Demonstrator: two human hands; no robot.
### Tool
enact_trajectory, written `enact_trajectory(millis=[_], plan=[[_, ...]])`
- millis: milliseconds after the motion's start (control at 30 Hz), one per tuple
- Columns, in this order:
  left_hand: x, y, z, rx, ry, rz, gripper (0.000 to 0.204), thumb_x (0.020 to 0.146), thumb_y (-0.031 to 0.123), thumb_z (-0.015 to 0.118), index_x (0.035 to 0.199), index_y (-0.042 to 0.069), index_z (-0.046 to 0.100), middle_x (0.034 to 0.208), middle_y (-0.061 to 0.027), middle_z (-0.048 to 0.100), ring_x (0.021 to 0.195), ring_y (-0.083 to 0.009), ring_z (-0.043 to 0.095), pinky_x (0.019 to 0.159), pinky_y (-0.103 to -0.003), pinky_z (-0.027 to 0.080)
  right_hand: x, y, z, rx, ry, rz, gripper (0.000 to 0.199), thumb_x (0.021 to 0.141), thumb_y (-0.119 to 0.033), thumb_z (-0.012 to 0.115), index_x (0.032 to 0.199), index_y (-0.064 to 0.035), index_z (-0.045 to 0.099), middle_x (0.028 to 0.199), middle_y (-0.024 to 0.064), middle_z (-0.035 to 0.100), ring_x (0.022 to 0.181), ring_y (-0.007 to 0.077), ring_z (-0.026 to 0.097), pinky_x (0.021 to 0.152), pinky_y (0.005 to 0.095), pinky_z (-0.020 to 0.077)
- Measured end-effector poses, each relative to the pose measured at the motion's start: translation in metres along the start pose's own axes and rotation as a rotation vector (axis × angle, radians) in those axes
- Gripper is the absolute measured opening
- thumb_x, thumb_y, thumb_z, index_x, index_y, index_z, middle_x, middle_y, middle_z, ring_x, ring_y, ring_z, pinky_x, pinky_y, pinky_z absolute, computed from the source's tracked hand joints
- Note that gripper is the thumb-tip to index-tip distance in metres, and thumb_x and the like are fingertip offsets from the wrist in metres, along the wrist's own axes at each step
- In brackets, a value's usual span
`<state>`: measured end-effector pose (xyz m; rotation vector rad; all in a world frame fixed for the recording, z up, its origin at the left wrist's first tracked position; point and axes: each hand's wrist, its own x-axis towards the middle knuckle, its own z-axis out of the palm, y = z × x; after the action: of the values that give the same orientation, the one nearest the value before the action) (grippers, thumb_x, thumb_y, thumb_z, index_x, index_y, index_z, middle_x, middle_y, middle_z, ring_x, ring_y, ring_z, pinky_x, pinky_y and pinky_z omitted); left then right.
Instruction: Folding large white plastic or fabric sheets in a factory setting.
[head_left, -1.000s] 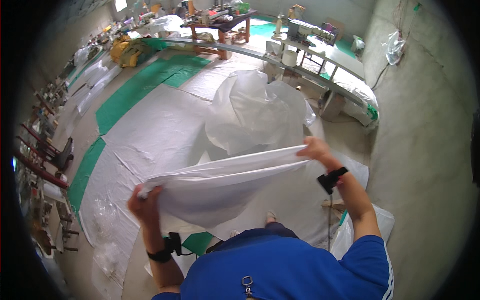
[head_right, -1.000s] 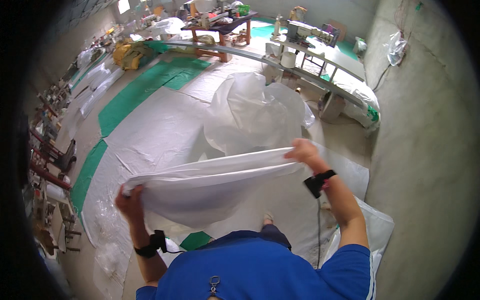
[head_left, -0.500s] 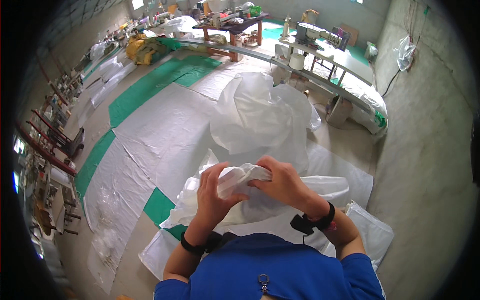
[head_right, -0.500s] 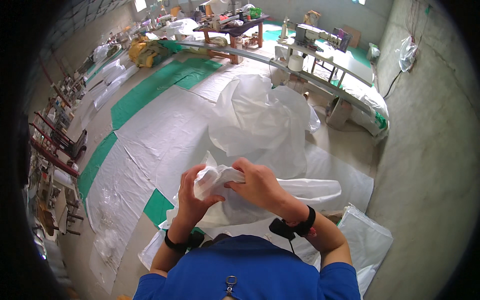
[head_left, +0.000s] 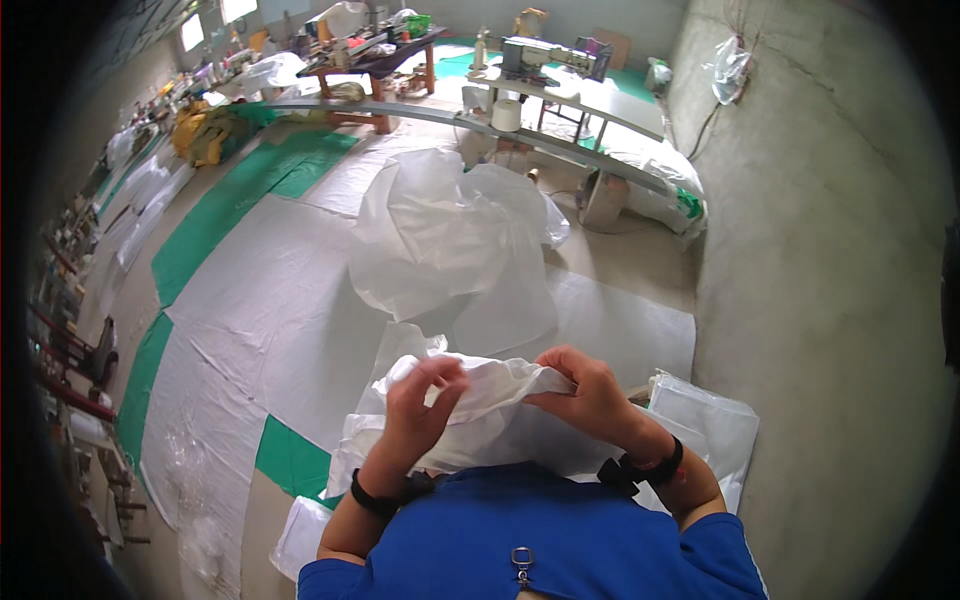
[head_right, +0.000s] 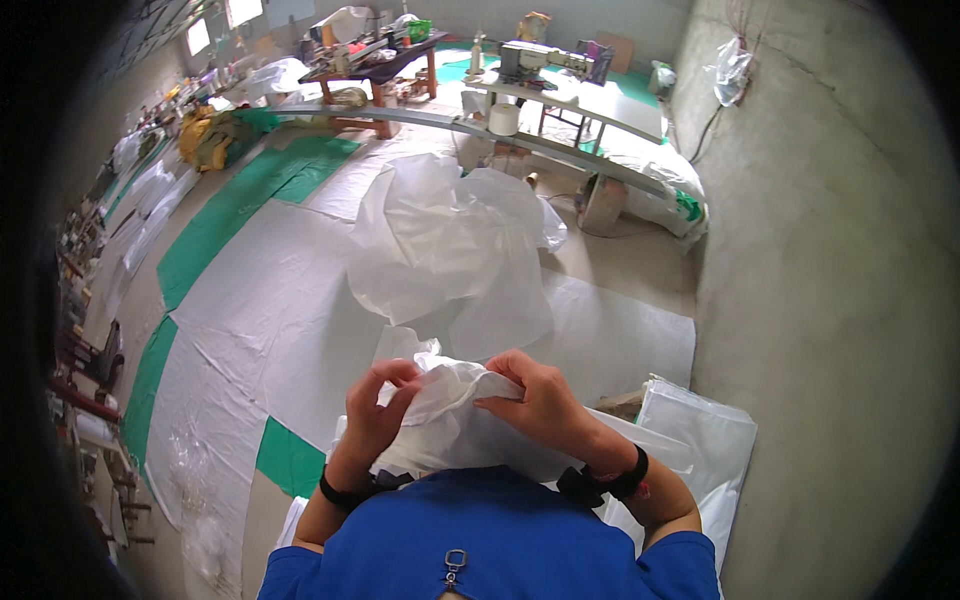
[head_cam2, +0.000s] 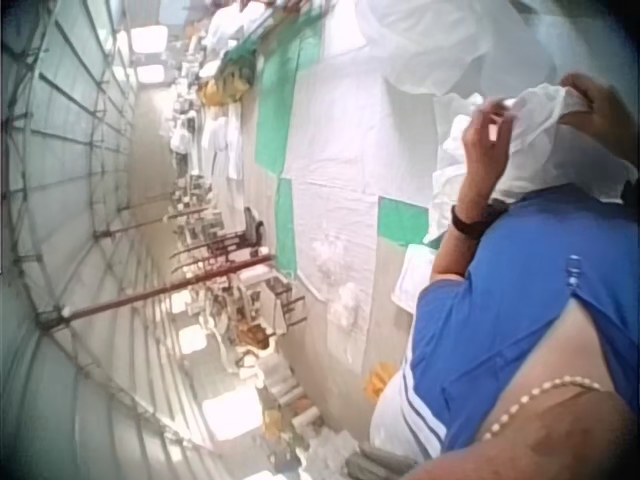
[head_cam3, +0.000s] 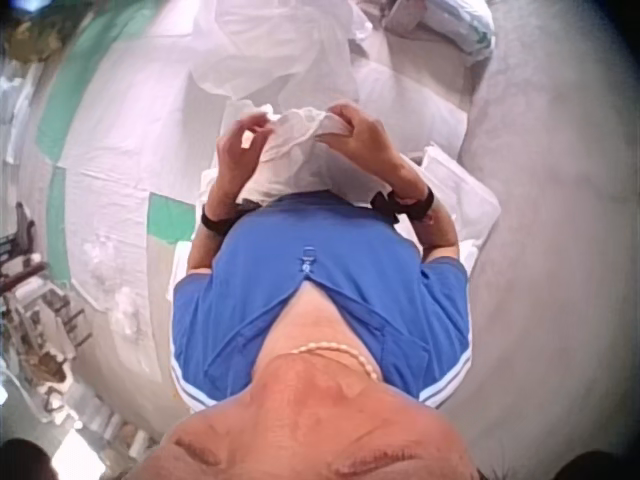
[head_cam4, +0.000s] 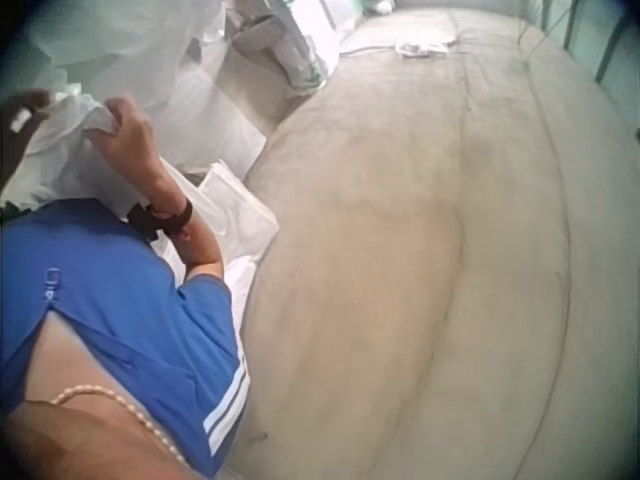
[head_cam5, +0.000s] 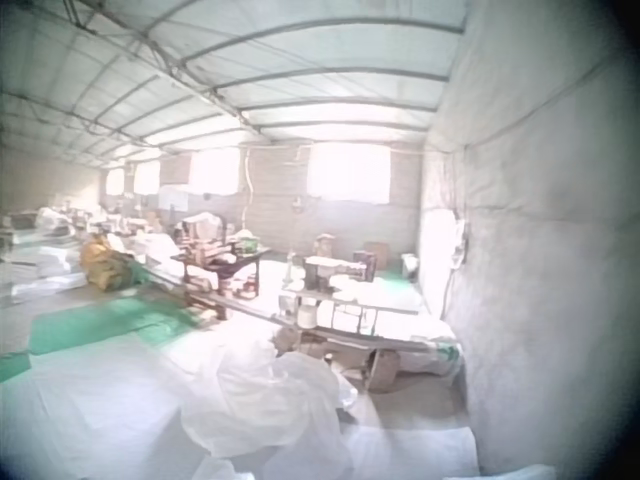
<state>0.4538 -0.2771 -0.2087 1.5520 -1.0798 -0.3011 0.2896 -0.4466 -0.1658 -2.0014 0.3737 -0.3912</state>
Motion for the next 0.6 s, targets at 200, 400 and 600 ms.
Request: enact_trajectory(millis=[200,400,600], plan=[[0.05,-0.024,0.0,-0.389,-0.654,0.019,0.041,0.081,0.01,0.069,0.12,0.006,0.056,0.1,-0.0079,0.065,0.089,-0.0127,0.058,0.079,-0.029,0.047,-0.011,-0.02,0.005,0.067,-0.001,-0.052,0.033,0.077,-0.003,0.072,0.106,-0.0037,0.057,0.086,0.0117,0.065,0.078,0.0186,0.064,0.069,0.0295,0.0517],[0.048,-0.026,0.028,-0.362,-0.624,-0.163,0.019,0.088,0.008,0.06,0.105,0.001,0.065,0.085,0.0051,0.062,0.08,-0.0034,0.052,0.071,-0.022,0.045,-0.01,-0.029,0.002,-0.511,0.322,-0.39,0.041,0.069,-0.006,0.074,0.107,-0.008,0.059,0.091,0.0102,0.063,0.08,0.0249,0.063,0.071,0.0339,0.0502],[0.048,0.007,0.046,-0.345,-0.514,-0.308,0.02,0.086,0.019,0.066,0.097,0.002,0.068,0.074,0.0029,0.063,0.07,-0.0022,0.05,0.062,-0.022,0.046,-0.03,-0.027,0.012,-0.895,0.539,-0.458,0.036,0.066,-0.006,0.072,0.1,-0.008,0.06,0.093,0.0094,0.06,0.081,0.0244,0.06,0.07,0.0355,0.046]])
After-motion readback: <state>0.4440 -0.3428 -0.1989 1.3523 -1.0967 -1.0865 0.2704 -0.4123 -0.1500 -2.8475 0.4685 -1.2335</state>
